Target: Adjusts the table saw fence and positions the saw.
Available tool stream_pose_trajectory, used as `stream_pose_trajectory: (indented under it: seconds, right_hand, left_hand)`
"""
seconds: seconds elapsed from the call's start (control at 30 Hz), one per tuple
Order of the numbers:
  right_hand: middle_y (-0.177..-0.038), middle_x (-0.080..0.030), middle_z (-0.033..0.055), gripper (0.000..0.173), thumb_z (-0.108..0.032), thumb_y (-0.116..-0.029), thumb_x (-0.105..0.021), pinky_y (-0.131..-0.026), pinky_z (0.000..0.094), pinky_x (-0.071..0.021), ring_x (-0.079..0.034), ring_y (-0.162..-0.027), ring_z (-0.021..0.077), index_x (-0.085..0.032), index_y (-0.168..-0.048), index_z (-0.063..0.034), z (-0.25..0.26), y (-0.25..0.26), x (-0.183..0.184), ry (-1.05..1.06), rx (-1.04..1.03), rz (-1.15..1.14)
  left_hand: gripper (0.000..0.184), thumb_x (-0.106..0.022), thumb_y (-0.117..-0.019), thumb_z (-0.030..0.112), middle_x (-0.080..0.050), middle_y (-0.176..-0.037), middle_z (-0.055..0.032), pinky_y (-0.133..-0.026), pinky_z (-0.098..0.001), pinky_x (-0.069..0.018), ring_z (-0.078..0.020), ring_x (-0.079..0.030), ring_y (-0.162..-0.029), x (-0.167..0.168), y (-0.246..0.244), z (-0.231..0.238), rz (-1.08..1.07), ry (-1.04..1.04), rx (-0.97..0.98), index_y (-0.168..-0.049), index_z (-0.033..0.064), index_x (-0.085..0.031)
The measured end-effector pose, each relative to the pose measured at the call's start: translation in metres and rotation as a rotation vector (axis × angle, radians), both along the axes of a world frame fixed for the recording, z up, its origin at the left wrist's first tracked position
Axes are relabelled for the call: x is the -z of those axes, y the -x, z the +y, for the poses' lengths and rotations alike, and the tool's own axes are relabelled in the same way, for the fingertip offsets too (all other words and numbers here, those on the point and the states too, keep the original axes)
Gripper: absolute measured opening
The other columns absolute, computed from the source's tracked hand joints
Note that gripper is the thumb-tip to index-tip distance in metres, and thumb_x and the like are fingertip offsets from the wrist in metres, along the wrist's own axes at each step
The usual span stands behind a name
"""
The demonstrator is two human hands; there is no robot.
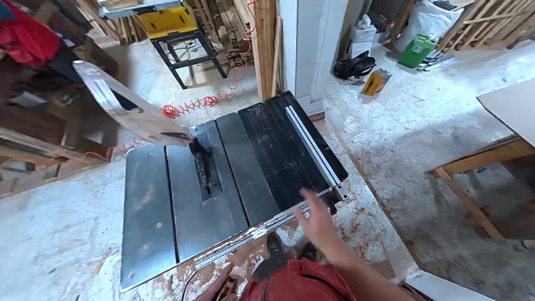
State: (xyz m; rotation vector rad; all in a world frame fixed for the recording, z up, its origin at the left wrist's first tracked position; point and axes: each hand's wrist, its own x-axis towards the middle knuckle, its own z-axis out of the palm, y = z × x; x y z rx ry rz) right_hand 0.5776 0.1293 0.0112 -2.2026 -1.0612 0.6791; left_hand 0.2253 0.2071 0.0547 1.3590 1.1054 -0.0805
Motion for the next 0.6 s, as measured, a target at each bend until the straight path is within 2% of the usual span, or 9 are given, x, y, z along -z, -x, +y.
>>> stream_pose_trajectory:
  seconds: [0.07,0.13,0.2,0.27,0.37,0.47,0.53,0.6]
  right_hand:
    - [-0.129,-0.07,0.0058,0.047,-0.043,-0.1031,-0.058,-0.103,0.042,-0.0555,-0.068,-0.115,0.0172,-0.064,-0.138,-0.0132,0.008,0.048,-0.022,0.018,-0.343,0.398]
    - [-0.116,-0.073,0.0075,0.044,-0.042,-0.1042,-0.058,-0.097,0.0403,-0.0566,-0.071,-0.103,0.0162,-0.067,-0.131,-0.009,0.022,0.079,-0.023,0.013,-0.525,0.63]
    - [-0.104,-0.073,0.0064,0.038,-0.043,-0.1027,-0.06,-0.091,0.0417,-0.0556,-0.07,-0.097,0.016,-0.071,-0.116,-0.009,0.038,0.093,-0.026,0.052,-0.5,0.63]
    - [-0.101,-0.073,0.0066,0.036,-0.041,-0.1001,-0.064,-0.09,0.0419,-0.0551,-0.069,-0.096,0.0162,-0.073,-0.11,-0.0079,0.053,0.094,-0.035,0.105,-0.467,0.618]
    - [-0.101,-0.074,0.0058,0.035,-0.038,-0.0958,-0.072,-0.089,0.0394,-0.0564,-0.07,-0.094,0.0141,-0.073,-0.11,-0.0068,0.07,0.101,-0.042,0.116,-0.37,0.726]
    - [-0.098,-0.073,0.0071,0.033,-0.03,-0.0917,-0.078,-0.086,0.0365,-0.0606,-0.071,-0.089,0.015,-0.07,-0.109,-0.0027,0.086,0.123,-0.042,0.053,-0.199,0.951]
    - [-0.096,-0.069,0.0064,0.032,-0.027,-0.0904,-0.079,-0.085,0.0366,-0.0592,-0.069,-0.088,0.0152,-0.066,-0.108,-0.0032,0.098,0.135,-0.038,0.036,-0.235,0.996]
    - [-0.088,-0.061,0.0019,0.03,-0.03,-0.0886,-0.079,-0.077,0.0346,-0.0514,-0.06,-0.081,0.0123,-0.062,-0.099,-0.0073,0.108,0.144,-0.032,0.073,-0.354,0.967]
  left_hand:
    - [0.074,-0.076,-0.0915,0.038,-0.06,-0.144,-0.0135,-0.107,-0.0493,-0.0516,-0.0228,-0.063,-0.125,-0.01,-0.027,0.003,0.021,-0.141,0.118,-0.156,0.015,-0.047]
    - [0.076,-0.076,-0.0888,0.045,-0.066,-0.136,-0.0119,-0.105,-0.0506,-0.0529,-0.0226,-0.066,-0.121,-0.012,-0.052,0.005,0.028,-0.358,0.19,-0.153,0.0119,-0.051]
    - [0.082,-0.076,-0.0864,0.051,-0.072,-0.122,-0.0086,-0.095,-0.0496,-0.0584,-0.0204,-0.071,-0.106,-0.011,-0.062,0.008,0.049,-0.545,0.183,-0.151,0.0082,-0.05]
    - [0.085,-0.077,-0.0833,0.059,-0.075,-0.11,-0.004,-0.085,-0.0465,-0.0622,-0.0169,-0.074,-0.094,-0.007,-0.06,0.018,0.039,-0.653,0.16,-0.146,0.0065,-0.051]
    - [0.082,-0.075,-0.0837,0.06,-0.076,-0.109,-0.0076,-0.084,-0.0516,-0.0611,-0.0231,-0.074,-0.094,-0.008,-0.05,0.045,0.032,-0.718,0.186,-0.141,0.0041,-0.056]
    - [0.07,-0.074,-0.0874,0.05,-0.076,-0.112,-0.0097,-0.083,-0.0532,-0.0609,-0.0261,-0.075,-0.097,-0.014,-0.036,0.076,0.0,-0.763,0.194,-0.135,0.0022,-0.058]
    - [0.062,-0.073,-0.0876,0.041,-0.075,-0.11,-0.0119,-0.08,-0.0524,-0.0616,-0.0269,-0.075,-0.094,-0.015,-0.024,0.094,-0.042,-0.778,0.249,-0.132,0.0009,-0.059]
    - [0.058,-0.074,-0.0867,0.036,-0.075,-0.108,-0.0135,-0.08,-0.0516,-0.0616,-0.0272,-0.075,-0.092,-0.011,-0.009,0.109,-0.092,-0.738,0.333,-0.13,0.0005,-0.06]
